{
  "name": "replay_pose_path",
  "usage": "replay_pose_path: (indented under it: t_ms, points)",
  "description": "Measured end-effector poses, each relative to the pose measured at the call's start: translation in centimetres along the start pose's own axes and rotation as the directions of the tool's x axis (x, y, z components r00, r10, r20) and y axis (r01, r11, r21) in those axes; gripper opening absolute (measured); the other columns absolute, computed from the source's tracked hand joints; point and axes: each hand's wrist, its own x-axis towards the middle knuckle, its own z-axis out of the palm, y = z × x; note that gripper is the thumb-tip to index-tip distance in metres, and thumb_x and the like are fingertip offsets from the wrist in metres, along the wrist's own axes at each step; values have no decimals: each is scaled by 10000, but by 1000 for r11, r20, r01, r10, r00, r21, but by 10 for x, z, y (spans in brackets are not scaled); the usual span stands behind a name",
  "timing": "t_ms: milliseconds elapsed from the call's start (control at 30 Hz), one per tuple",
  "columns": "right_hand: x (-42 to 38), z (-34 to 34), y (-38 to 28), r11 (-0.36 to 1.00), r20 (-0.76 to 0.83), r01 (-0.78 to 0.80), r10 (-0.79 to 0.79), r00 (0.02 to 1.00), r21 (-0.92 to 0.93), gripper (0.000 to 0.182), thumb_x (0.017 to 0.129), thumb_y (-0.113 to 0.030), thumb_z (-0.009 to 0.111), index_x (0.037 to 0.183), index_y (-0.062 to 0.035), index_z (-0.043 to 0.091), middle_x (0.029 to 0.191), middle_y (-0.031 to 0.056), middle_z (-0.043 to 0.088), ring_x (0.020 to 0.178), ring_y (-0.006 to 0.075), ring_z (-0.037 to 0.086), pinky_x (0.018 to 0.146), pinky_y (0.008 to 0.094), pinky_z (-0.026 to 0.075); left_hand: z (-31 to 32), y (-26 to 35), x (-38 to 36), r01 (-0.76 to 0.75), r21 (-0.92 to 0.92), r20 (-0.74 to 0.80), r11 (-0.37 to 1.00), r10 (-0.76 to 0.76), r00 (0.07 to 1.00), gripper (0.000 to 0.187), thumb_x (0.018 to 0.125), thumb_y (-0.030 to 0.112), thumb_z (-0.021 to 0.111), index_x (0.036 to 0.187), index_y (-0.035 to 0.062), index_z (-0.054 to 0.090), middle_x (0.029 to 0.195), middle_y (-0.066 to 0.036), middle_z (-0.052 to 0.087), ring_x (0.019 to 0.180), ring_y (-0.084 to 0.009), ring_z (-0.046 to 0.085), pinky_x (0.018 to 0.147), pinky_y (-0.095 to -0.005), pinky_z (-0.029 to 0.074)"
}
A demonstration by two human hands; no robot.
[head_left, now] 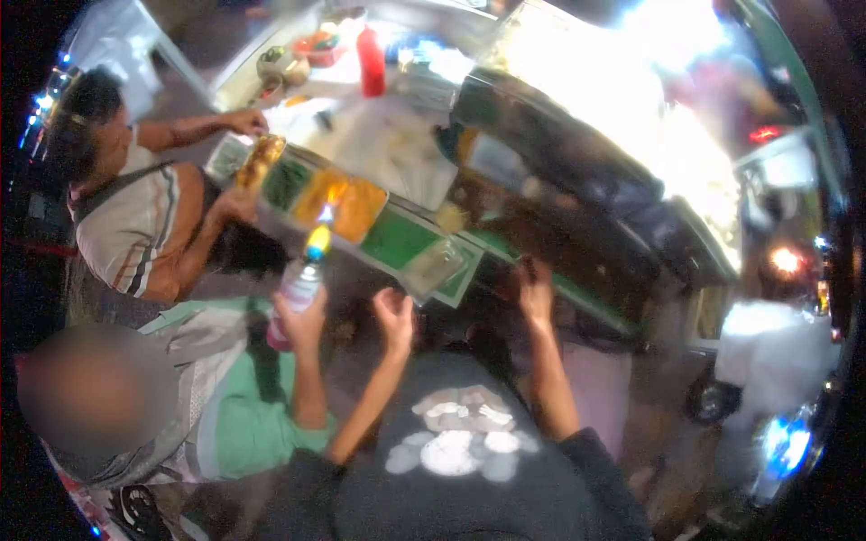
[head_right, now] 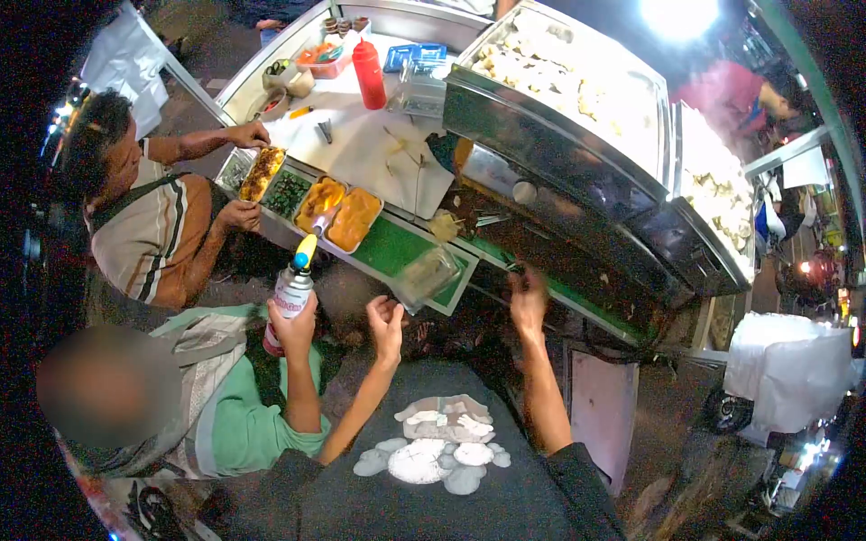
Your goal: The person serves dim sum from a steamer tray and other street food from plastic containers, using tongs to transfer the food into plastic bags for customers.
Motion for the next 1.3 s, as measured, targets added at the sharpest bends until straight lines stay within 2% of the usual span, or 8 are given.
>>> replay_pose_path:
  t_ms: [67, 200, 333, 600, 867, 1100, 1200, 1300]
  points:
    - [35, -15, 27, 869, -148, 200, -294, 944, -453, 212, 933, -140, 650, 1121, -42, 644, 1079, 135, 567, 1030, 248, 572, 835, 349, 484, 12, 43, -11, 139, -82, 13, 987, -138, 990, 386, 936, 128, 638, 1247, 38, 428, 1045, -99, 570, 868, -160, 592, 588, -289, 567]
    - [81, -24, 44, 883, -330, -52, 228, 916, 466, 347, 957, -57, 549, 1301, -30, 518, 1267, 182, 453, 1209, 318, 507, 985, 419, 458, 13, 57, -15, 298, -176, 134, 938, -277, 952, 269, 948, 155, 630, 1120, 16, 478, 886, -94, 597, 685, -172, 627, 555, -300, 581]
    - [68, -34, 80, 927, -208, 110, -195, 959, -360, 503, 970, 1, 429, 1469, -63, 410, 1346, 220, 408, 1317, 392, 389, 1072, 528, 360, 14, 87, -22, 367, -220, 179, 904, -333, 926, 210, 973, 176, 604, 1055, 8, 508, 853, -95, 603, 707, -182, 667, 527, -318, 593]
    - [79, -38, 24, 701, -188, 295, -524, 831, -649, 487, 868, 58, 478, 1333, -47, 576, 1195, 218, 539, 1107, 387, 518, 918, 526, 430, 18, 97, -10, 359, -264, 230, 895, -303, 925, 232, 948, 125, 627, 1088, -20, 512, 932, -115, 611, 734, -229, 685, 554, -347, 611]
    - [93, 53, -38, 638, 160, 598, -608, 778, -486, 435, 857, -101, 700, 1276, -59, 590, 1197, 158, 547, 1188, 349, 493, 905, 473, 455, 24, 68, -8, 303, -235, 130, 924, -279, 951, 129, 956, 13, 556, 1072, -23, 515, 932, -137, 610, 689, -215, 658, 559, -339, 610]
    - [109, 81, -33, 638, 303, 446, -328, 895, -628, 458, 810, -175, 767, 1212, -41, 592, 1183, 141, 541, 1198, 314, 491, 932, 452, 462, 21, 63, -9, 270, -260, 136, 927, -242, 961, 197, 971, 51, 567, 1127, -49, 502, 939, -137, 611, 765, -238, 690, 619, -354, 613]
    - [110, 85, -25, 620, 367, 584, -455, 811, -524, 340, 883, -175, 712, 1171, -39, 594, 1135, 155, 577, 1116, 323, 548, 916, 420, 460, 19, 65, -10, 283, -246, 142, 927, -254, 957, 202, 972, 53, 566, 1132, -51, 501, 940, -136, 612, 764, -235, 690, 628, -355, 612]
    - [76, 79, -33, 941, 164, 338, -333, 928, -2, 226, 960, -164, 624, 1139, -32, 589, 1059, 140, 635, 999, 296, 610, 893, 391, 458, 20, 60, -7, 310, -275, 169, 910, -271, 948, 170, 962, 33, 567, 1100, -46, 504, 919, -130, 607, 754, -226, 685, 636, -356, 618]
